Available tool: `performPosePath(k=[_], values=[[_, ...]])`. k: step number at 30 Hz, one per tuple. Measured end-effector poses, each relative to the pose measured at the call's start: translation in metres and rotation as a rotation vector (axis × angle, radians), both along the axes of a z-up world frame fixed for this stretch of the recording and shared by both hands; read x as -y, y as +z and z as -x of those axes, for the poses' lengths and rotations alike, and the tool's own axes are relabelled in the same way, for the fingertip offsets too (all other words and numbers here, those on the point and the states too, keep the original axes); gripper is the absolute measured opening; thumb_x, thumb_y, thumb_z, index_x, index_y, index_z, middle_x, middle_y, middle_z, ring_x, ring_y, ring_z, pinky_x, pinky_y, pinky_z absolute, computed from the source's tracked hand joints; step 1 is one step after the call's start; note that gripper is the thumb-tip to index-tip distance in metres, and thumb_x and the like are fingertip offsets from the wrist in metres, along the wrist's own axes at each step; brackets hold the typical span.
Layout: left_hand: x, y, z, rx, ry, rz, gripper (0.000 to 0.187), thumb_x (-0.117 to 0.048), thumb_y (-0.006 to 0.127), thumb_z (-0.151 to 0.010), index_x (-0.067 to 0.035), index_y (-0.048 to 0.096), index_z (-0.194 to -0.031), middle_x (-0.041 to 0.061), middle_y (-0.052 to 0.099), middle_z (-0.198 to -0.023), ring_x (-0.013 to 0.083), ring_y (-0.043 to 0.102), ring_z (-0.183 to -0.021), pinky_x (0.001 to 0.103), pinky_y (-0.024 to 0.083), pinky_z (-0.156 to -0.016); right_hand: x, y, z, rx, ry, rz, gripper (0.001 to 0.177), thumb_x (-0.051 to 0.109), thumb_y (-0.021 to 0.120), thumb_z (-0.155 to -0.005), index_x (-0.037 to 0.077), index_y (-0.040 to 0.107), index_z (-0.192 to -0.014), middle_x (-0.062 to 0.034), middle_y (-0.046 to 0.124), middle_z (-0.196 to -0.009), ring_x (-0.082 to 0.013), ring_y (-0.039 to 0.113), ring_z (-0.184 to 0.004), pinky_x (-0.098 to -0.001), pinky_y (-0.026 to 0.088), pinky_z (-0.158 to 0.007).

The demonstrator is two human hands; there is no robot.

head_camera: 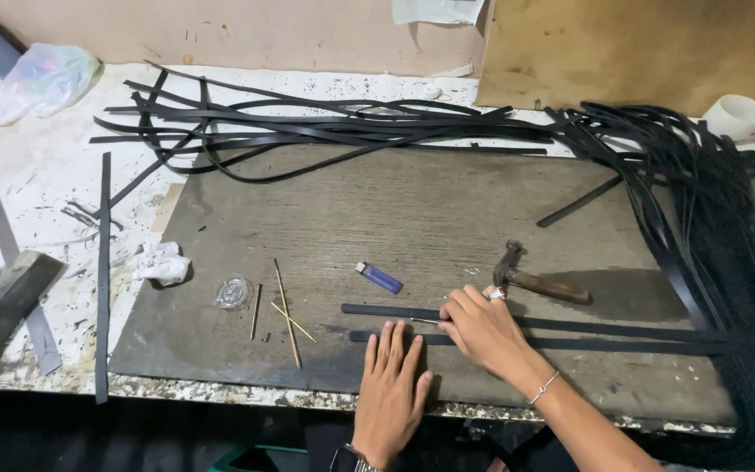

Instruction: Punching a series of holes into a long leather strap using a hand punch and a hammer, then clearing the holes with a thin rod.

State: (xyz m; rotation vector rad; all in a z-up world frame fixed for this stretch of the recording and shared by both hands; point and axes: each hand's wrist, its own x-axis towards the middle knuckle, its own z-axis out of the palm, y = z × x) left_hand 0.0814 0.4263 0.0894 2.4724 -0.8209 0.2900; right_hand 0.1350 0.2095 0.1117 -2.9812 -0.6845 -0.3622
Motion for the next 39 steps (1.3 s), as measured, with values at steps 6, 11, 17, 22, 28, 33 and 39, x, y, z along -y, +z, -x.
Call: performPosePath(k=[6, 11, 17, 22, 28, 33, 39], values=[[0.0, -0.006, 0.0, -0.046, -0.021, -0.027, 0.053, -0.034, 0.041, -0.109, -0.003, 0.043, -0.153, 0.023, 0.024, -0.165, 0.0386, 0.016, -0.154, 0.055, 0.014, -0.122, -0.005, -0.004, 0.001, 0.095, 0.061, 0.058, 0.015, 0.014, 0.063, -0.097, 0.013, 0.058, -0.083, -0.0037, 0.054, -0.082, -0.0239, 0.052, -0.073, -0.0401, 0.043, -0.067], [0.001, -0.006, -0.001, -0.041, -0.014, 0.002, 0.051, -0.032, 0.043, -0.109, -0.002, 0.046, -0.15, 0.024, 0.024, -0.165, 0.0395, 0.016, -0.154, 0.056, 0.015, -0.122, 0.004, -0.004, -0.008, 0.038, 0.132, 0.096, 0.017, 0.022, 0.064, -0.098, 0.014, 0.059, -0.084, -0.0022, 0.055, -0.086, -0.0224, 0.052, -0.078, -0.0402, 0.045, -0.065], [0.001, -0.004, -0.001, -0.026, -0.014, 0.001, 0.05, -0.031, 0.044, -0.109, -0.002, 0.046, -0.15, 0.025, 0.024, -0.165, 0.0397, 0.017, -0.154, 0.056, 0.016, -0.122, 0.006, -0.007, -0.008, -0.015, 0.141, 0.069, 0.017, 0.024, 0.067, -0.097, 0.014, 0.06, -0.086, -0.0019, 0.058, -0.088, -0.0218, 0.054, -0.081, -0.0406, 0.046, -0.064], [0.0, -0.005, -0.001, -0.022, -0.015, -0.008, 0.051, -0.031, 0.043, -0.109, -0.002, 0.044, -0.151, 0.024, 0.023, -0.166, 0.0389, 0.016, -0.154, 0.055, 0.015, -0.122, 0.005, 0.001, -0.01, -0.092, 0.199, 0.001, 0.012, 0.019, 0.07, -0.094, 0.012, 0.061, -0.092, -0.0031, 0.058, -0.091, -0.0234, 0.055, -0.082, -0.0423, 0.047, -0.069], [0.0, -0.005, -0.001, 0.001, -0.015, -0.022, 0.052, -0.032, 0.04, -0.109, -0.002, 0.044, -0.151, 0.025, 0.026, -0.164, 0.0392, 0.017, -0.154, 0.055, 0.015, -0.122, 0.004, 0.005, -0.014, -0.068, 0.231, 0.088, 0.009, 0.019, 0.063, -0.098, 0.012, 0.063, -0.092, -0.0043, 0.057, -0.088, -0.0236, 0.056, -0.079, -0.0435, 0.046, -0.075], [0.001, -0.007, -0.001, 0.004, -0.016, -0.001, 0.051, -0.032, 0.042, -0.109, -0.002, 0.046, -0.15, 0.025, 0.027, -0.163, 0.0406, 0.019, -0.153, 0.056, 0.017, -0.121, 0.002, 0.012, -0.031, 0.078, 0.104, -0.054, 0.009, 0.015, 0.068, -0.095, 0.012, 0.06, -0.092, -0.0025, 0.058, -0.09, -0.022, 0.057, -0.079, -0.0385, 0.048, -0.072], [0.0, -0.008, -0.001, -0.024, -0.028, -0.019, 0.053, -0.032, 0.043, -0.109, -0.002, 0.043, -0.153, 0.025, 0.029, -0.163, 0.0395, 0.02, -0.152, 0.056, 0.016, -0.121, -0.008, -0.023, -0.052, 0.02, 0.02, -0.037, 0.015, 0.019, 0.067, -0.096, 0.007, 0.066, -0.105, -0.0058, 0.065, -0.103, -0.0235, 0.063, -0.095, -0.0384, 0.055, -0.068]])
